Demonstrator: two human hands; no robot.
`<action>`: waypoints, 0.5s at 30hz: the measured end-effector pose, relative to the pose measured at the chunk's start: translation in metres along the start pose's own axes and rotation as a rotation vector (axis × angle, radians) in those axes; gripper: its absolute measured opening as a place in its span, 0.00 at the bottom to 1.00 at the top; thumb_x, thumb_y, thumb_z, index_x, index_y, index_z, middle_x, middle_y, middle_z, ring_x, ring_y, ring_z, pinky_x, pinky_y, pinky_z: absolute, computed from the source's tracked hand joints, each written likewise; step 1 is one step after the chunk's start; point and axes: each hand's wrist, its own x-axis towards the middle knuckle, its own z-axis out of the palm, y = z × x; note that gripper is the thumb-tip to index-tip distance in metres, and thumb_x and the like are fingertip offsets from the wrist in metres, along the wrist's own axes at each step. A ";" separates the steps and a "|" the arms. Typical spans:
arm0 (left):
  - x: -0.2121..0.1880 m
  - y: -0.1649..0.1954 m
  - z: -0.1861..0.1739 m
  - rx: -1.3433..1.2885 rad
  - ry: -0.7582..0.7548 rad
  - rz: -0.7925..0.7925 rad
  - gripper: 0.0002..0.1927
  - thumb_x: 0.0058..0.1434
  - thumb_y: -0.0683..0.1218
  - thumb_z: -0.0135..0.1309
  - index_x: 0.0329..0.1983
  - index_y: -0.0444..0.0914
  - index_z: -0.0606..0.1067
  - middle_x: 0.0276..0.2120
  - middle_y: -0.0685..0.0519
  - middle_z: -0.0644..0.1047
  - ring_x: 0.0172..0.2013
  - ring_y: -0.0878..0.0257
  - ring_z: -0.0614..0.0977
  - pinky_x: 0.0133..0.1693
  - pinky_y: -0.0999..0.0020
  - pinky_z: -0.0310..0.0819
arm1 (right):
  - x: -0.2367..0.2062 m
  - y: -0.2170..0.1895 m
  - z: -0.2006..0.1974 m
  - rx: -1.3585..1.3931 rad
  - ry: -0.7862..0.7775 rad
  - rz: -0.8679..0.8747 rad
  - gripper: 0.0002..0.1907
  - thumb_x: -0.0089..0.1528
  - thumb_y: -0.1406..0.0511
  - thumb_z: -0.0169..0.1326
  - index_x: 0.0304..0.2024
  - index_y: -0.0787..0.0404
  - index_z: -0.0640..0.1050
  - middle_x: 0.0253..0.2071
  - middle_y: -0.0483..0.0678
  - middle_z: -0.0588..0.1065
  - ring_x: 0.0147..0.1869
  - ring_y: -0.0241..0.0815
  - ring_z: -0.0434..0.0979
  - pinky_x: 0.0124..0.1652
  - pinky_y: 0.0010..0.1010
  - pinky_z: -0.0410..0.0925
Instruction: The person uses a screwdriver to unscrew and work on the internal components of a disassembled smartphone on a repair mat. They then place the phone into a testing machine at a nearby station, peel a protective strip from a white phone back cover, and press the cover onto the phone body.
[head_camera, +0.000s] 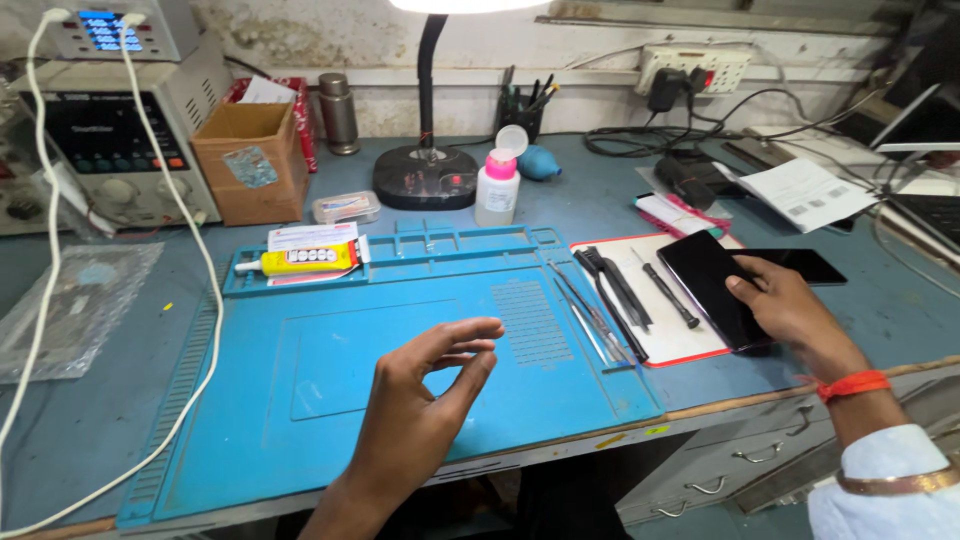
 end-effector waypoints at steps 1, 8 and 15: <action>-0.001 -0.002 -0.001 0.014 -0.012 0.002 0.15 0.61 0.41 0.59 0.52 0.39 0.80 0.45 0.53 0.86 0.44 0.64 0.89 0.47 0.69 0.83 | 0.001 0.000 0.002 -0.069 -0.012 0.006 0.26 0.66 0.61 0.56 0.65 0.62 0.73 0.55 0.57 0.80 0.54 0.47 0.78 0.52 0.36 0.69; 0.000 0.004 -0.007 0.138 -0.101 0.062 0.16 0.61 0.43 0.60 0.52 0.40 0.80 0.46 0.51 0.84 0.44 0.60 0.87 0.46 0.66 0.82 | -0.024 -0.051 0.005 -0.839 0.231 -0.380 0.28 0.59 0.49 0.62 0.58 0.54 0.82 0.51 0.62 0.78 0.54 0.64 0.78 0.55 0.50 0.70; -0.005 0.028 -0.052 0.568 -0.235 0.287 0.15 0.66 0.48 0.57 0.56 0.42 0.77 0.48 0.50 0.81 0.48 0.50 0.83 0.47 0.56 0.79 | -0.126 -0.215 0.087 0.243 -0.150 -0.682 0.27 0.58 0.68 0.59 0.61 0.61 0.75 0.51 0.53 0.78 0.56 0.46 0.80 0.54 0.38 0.74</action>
